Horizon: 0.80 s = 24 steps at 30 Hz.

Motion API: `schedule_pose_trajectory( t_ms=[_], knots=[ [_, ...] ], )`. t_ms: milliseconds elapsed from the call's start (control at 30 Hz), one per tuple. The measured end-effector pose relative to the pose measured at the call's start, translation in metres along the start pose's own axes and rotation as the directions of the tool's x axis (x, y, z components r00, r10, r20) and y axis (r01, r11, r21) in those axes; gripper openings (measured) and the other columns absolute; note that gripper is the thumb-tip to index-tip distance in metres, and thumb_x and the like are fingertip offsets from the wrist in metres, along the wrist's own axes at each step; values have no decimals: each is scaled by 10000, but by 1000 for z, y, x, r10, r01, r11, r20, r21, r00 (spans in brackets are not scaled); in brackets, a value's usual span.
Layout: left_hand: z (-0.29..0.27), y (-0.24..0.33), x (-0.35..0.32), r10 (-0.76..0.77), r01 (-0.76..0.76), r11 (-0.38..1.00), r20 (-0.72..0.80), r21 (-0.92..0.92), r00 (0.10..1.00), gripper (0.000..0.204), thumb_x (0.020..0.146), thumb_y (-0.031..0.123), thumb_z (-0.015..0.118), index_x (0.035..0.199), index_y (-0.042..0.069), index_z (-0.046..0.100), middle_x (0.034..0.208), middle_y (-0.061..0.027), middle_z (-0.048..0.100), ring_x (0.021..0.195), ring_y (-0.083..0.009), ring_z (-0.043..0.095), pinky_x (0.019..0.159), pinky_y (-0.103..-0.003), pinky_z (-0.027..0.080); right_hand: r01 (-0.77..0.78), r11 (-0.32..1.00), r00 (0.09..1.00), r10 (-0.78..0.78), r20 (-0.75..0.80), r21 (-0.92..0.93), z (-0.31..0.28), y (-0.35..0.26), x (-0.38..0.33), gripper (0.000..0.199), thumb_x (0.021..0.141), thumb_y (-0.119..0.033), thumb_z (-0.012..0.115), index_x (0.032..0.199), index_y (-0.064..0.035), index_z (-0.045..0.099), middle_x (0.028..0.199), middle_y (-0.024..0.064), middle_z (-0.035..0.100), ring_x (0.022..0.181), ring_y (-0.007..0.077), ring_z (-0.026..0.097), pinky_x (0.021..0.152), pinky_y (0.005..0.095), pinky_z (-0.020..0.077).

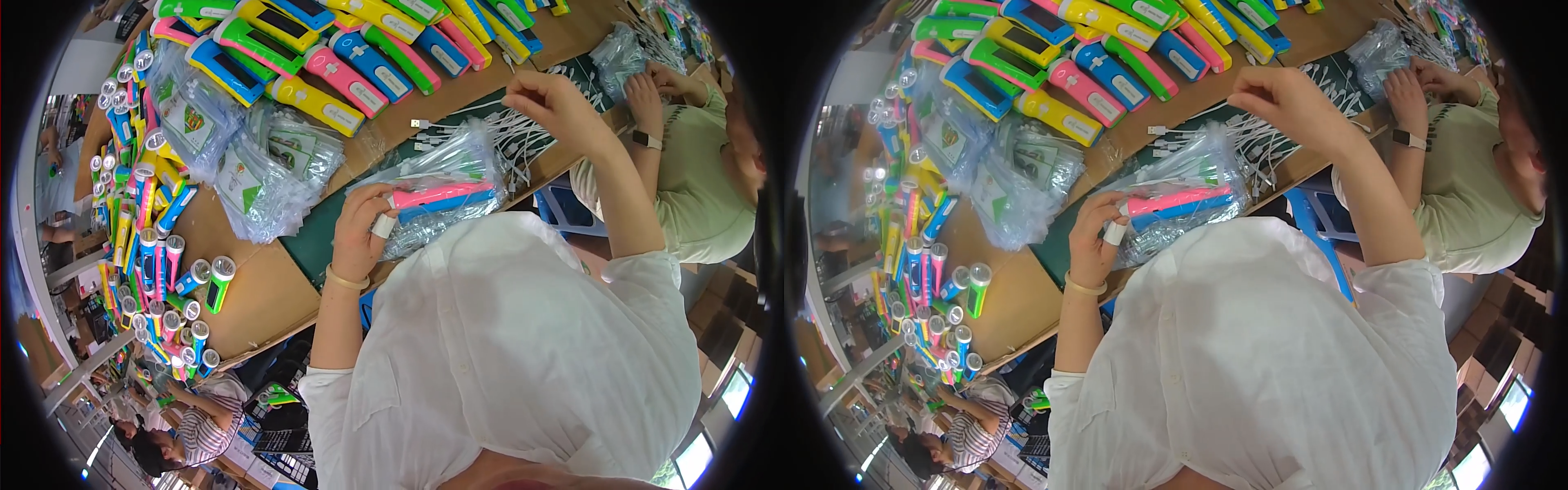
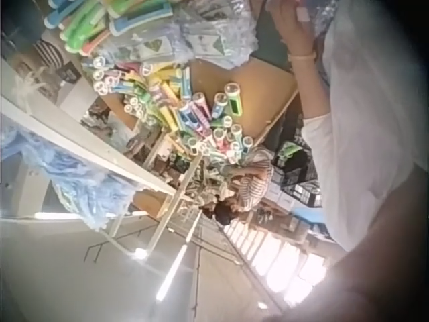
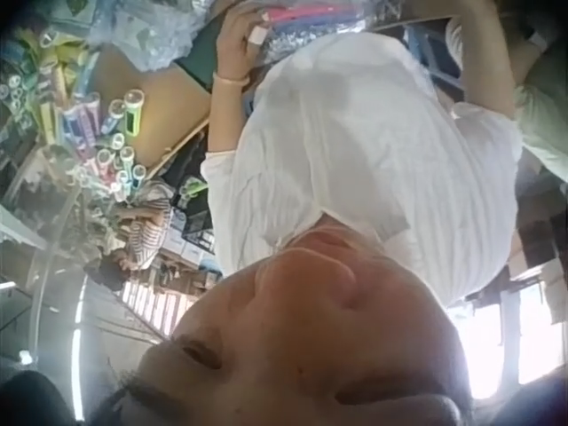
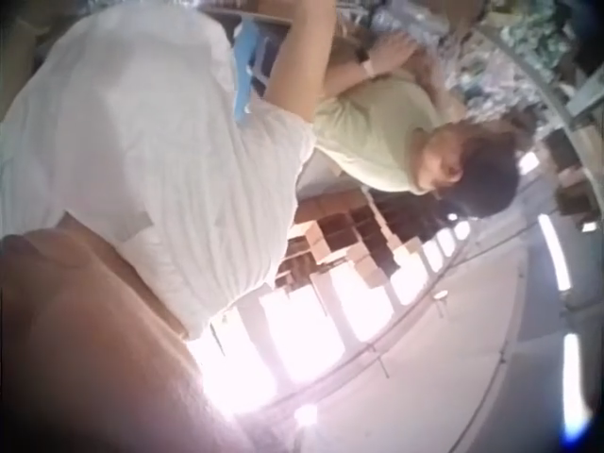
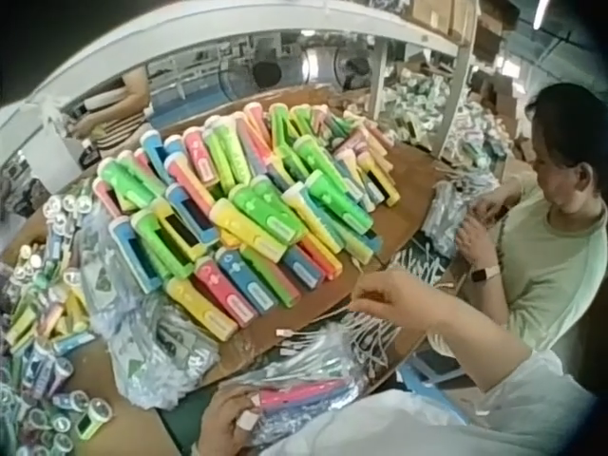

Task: Packaging solar-powered flashlights into plastic bags with lanyards at an assembly station.

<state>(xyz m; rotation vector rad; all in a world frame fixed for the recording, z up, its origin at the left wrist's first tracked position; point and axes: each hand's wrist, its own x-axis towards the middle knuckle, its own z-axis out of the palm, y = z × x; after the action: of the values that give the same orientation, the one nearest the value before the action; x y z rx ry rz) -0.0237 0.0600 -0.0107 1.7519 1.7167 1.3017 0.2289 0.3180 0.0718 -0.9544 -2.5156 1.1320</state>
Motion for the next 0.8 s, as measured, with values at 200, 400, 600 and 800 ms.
schedule_pose_trajectory(
  t_ms=[200, 400, 600, 800],
  knots=[
    [-5, 3, -2, 58, -59, 998, 87, 3, 994, 167, 821, 33, 731, 944, 37, 618, 1117, -129, 687, 1022, -335, 634, 901, -400, 498, 139, 935, 990, -136, 32, -326, 12, 10, 1, 179, 901, -170, 720, 938, -2, 672, 723, 165, 641, 603, 297, 586, 577, 354, 459],
    [-5, 7, -8, -3, 4, 1000, 84, -15, 996, 155, 828, 32, 726, 936, 33, 614, 1163, -145, 686, 1078, -358, 636, 955, -414, 496, -76, 897, 997, 82, 7, 434, -27, -17, -34, 176, 976, -165, 596, 866, -31, 571, 652, -50, 471, 595, 14, 420, 522, 206, 293],
    [-7, 0, -3, 37, -35, 999, 115, -18, 993, 145, 827, 20, 706, 939, 19, 613, 1253, -172, 670, 1149, -384, 629, 1031, -425, 473, -55, 597, 998, 26, 49, 800, -4, -42, -33, 240, 983, -204, 593, 798, -88, 493, 616, -17, 485, 521, 41, 378, 465, 215, 261],
    [-1, 5, -8, -120, 126, 974, 41, -190, 992, 136, 833, 19, 677, 956, 16, 619, 1341, -229, 632, 1207, -340, 625, 1045, -387, 447, -279, 331, 952, -29, 305, 902, 58, -25, -29, 321, 958, -165, 633, 741, -96, 407, 636, 13, 453, 506, 78, 386, 463, 235, 293]
  ],
)
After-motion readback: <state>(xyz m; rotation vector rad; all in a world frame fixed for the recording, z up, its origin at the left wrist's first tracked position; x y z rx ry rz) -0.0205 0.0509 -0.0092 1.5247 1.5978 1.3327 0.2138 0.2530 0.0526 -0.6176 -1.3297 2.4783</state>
